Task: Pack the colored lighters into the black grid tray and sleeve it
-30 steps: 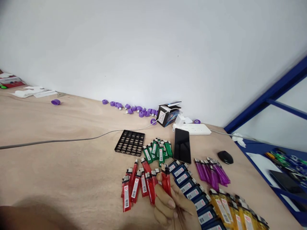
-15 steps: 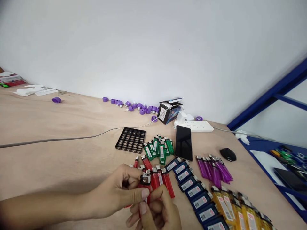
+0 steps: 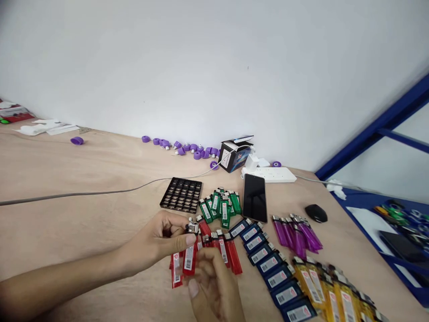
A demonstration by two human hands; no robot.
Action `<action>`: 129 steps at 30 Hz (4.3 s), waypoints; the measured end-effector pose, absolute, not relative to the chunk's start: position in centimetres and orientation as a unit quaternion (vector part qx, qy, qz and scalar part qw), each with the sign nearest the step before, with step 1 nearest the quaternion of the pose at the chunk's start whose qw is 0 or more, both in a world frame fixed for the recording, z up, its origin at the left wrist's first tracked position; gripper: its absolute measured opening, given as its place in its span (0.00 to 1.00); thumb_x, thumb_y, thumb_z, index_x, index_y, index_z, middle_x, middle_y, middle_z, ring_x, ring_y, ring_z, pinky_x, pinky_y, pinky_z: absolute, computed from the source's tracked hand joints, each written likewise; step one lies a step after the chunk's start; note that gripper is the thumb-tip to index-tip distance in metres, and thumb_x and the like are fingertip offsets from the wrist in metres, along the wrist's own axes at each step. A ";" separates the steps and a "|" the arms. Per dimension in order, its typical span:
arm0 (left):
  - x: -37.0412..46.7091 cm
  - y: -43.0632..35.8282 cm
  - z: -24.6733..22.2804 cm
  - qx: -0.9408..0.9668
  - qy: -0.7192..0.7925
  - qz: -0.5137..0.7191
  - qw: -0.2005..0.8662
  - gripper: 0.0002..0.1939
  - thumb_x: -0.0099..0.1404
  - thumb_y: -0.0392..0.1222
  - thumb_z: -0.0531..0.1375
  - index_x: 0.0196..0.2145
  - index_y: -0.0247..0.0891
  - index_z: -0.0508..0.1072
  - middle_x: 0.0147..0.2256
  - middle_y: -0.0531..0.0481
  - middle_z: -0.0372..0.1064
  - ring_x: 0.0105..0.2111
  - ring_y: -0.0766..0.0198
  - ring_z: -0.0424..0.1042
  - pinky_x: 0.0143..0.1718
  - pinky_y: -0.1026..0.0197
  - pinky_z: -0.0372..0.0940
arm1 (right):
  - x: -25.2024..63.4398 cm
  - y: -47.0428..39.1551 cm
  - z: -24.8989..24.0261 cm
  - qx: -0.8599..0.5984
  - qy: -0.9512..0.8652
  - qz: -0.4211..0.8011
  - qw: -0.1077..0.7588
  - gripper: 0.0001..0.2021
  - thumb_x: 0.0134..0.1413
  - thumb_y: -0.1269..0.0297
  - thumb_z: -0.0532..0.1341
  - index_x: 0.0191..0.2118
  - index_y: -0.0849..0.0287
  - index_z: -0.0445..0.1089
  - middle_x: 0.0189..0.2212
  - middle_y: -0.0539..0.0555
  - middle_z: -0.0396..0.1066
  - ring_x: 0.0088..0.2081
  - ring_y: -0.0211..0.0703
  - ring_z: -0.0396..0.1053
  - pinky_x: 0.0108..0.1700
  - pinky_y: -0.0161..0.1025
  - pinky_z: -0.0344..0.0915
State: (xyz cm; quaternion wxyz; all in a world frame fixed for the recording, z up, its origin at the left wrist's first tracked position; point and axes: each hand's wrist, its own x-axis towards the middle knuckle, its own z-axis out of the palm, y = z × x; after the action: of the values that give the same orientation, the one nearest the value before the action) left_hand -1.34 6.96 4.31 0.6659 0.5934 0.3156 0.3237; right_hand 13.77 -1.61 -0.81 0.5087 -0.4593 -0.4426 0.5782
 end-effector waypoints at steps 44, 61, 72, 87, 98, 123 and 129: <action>-10.0 15.5 -5.8 0.845 0.359 0.309 0.246 0.52 0.64 0.40 0.59 0.69 0.35 0.23 0.63 0.31 0.56 0.62 0.45 0.59 0.60 0.42 0.58 | 6.8 15.0 0.4 -0.460 -0.794 0.286 0.277 0.08 0.51 0.74 0.62 0.36 0.58 0.77 0.32 0.54 0.80 0.34 0.46 0.77 0.38 0.39 0.68; -10.3 14.7 -5.6 0.845 0.374 0.324 0.202 0.54 0.58 0.35 0.60 0.69 0.36 0.27 0.67 0.29 0.44 0.65 0.42 0.53 0.62 0.39 0.55 | 8.5 14.3 1.9 -0.488 -0.799 0.260 0.237 0.14 0.51 0.68 0.67 0.45 0.58 0.72 0.34 0.53 0.78 0.36 0.45 0.75 0.41 0.39 0.65; -9.9 11.0 -4.3 0.814 0.175 0.549 -0.075 0.43 0.53 0.27 0.56 0.66 0.36 0.50 0.63 0.31 0.50 0.58 0.44 0.62 0.50 0.40 0.68 | 12.7 5.9 3.2 -0.498 -0.823 0.273 0.015 0.22 0.45 0.61 0.72 0.48 0.54 0.72 0.47 0.57 0.70 0.50 0.57 0.65 0.51 0.47 0.60; -6.7 6.9 -3.0 0.770 0.252 0.478 0.340 0.14 0.74 0.43 0.47 0.33 0.36 0.66 0.20 0.54 0.61 0.18 0.70 0.60 0.20 0.68 0.55 | 13.5 7.8 4.0 -0.484 -0.731 0.457 0.149 0.05 0.49 0.64 0.67 0.28 0.59 0.74 0.21 0.45 0.65 0.25 0.36 0.61 0.28 0.33 0.53; -3.8 5.3 -2.2 0.511 0.236 0.235 0.792 0.31 0.63 0.70 0.54 0.27 0.35 0.65 0.12 0.57 0.61 0.07 0.75 0.51 0.07 0.72 0.49 | 14.8 8.5 4.6 -0.430 -0.686 0.547 0.211 0.12 0.61 0.58 0.59 0.36 0.61 0.75 0.23 0.51 0.75 0.24 0.38 0.68 0.28 0.33 0.63; -4.1 4.5 -1.6 0.571 0.302 0.244 0.723 0.30 0.63 0.71 0.52 0.24 0.39 0.59 0.11 0.60 0.53 0.07 0.74 0.52 0.07 0.72 0.48 | 14.2 8.1 5.3 -0.427 -0.727 0.500 0.197 0.03 0.57 0.70 0.58 0.33 0.58 0.67 0.22 0.46 0.68 0.26 0.36 0.63 0.31 0.33 0.59; -4.0 4.5 -1.9 0.619 0.329 0.238 0.672 0.29 0.68 0.65 0.50 0.23 0.37 0.62 0.12 0.58 0.55 0.09 0.75 0.53 0.10 0.72 0.49 | 13.3 7.8 4.4 -0.476 -0.729 0.442 0.214 0.10 0.58 0.61 0.59 0.28 0.57 0.63 0.19 0.43 0.58 0.23 0.35 0.56 0.26 0.32 0.52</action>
State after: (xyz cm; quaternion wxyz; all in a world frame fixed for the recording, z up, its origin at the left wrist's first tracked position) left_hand -4.01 4.48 -1.86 0.6720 0.6190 0.3292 0.2384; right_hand 13.31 7.82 4.38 0.2142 -0.4761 -0.7294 0.4420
